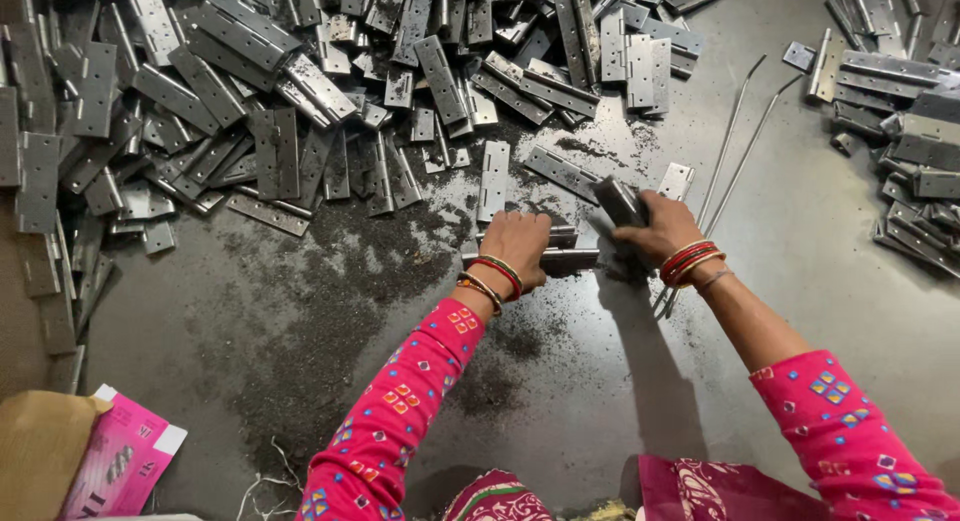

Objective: The person sorts and stacks small metal hinges by picking them up from a large pile on the floor and aligning them into small bundles.

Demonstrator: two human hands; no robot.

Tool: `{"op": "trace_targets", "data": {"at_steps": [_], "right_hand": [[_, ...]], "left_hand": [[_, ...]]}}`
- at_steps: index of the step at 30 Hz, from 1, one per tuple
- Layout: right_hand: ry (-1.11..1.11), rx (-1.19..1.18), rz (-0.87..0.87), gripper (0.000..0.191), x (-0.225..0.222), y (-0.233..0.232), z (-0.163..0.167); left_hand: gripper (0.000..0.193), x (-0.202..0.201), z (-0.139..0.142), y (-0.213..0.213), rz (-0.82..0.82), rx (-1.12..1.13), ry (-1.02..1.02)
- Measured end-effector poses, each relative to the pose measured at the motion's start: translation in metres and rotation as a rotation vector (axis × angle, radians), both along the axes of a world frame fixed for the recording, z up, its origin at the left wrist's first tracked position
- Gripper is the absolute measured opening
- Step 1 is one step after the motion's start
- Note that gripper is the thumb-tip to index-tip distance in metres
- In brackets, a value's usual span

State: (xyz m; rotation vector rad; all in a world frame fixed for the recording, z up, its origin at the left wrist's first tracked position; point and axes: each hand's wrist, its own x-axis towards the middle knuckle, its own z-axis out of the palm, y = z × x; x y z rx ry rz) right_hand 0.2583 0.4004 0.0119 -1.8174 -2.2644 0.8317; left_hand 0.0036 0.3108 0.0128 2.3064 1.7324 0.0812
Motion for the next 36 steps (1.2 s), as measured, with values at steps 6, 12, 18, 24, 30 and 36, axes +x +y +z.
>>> {"op": "trace_targets", "data": {"at_steps": [6, 12, 18, 24, 30, 36], "right_hand": [[-0.033, -0.068, -0.009, 0.050, -0.074, 0.043, 0.010], [-0.249, 0.055, 0.020, 0.071, -0.117, 0.048, 0.003], [-0.016, -0.086, -0.125, 0.073, -0.101, 0.051, -0.003], [0.420, -0.159, -0.382, 0.059, -0.081, 0.032, -0.020], [0.085, 0.210, -0.202, 0.055, -0.096, 0.024, -0.025], [0.980, -0.285, -0.655, 0.034, -0.105, -0.030, -0.025]], "left_hand": [[0.042, 0.007, 0.002, -0.010, 0.088, 0.017, -0.107], [0.052, -0.014, 0.013, 0.006, 0.398, 0.025, -0.289], [0.058, -0.011, 0.011, 0.013, 0.505, 0.099, -0.244], [0.065, -0.023, 0.006, 0.038, 0.758, -0.029, -0.299], [0.074, -0.017, 0.004, 0.060, 0.744, -0.153, -0.073], [0.075, -0.008, 0.003, 0.040, 0.704, -0.166, -0.246]]}}
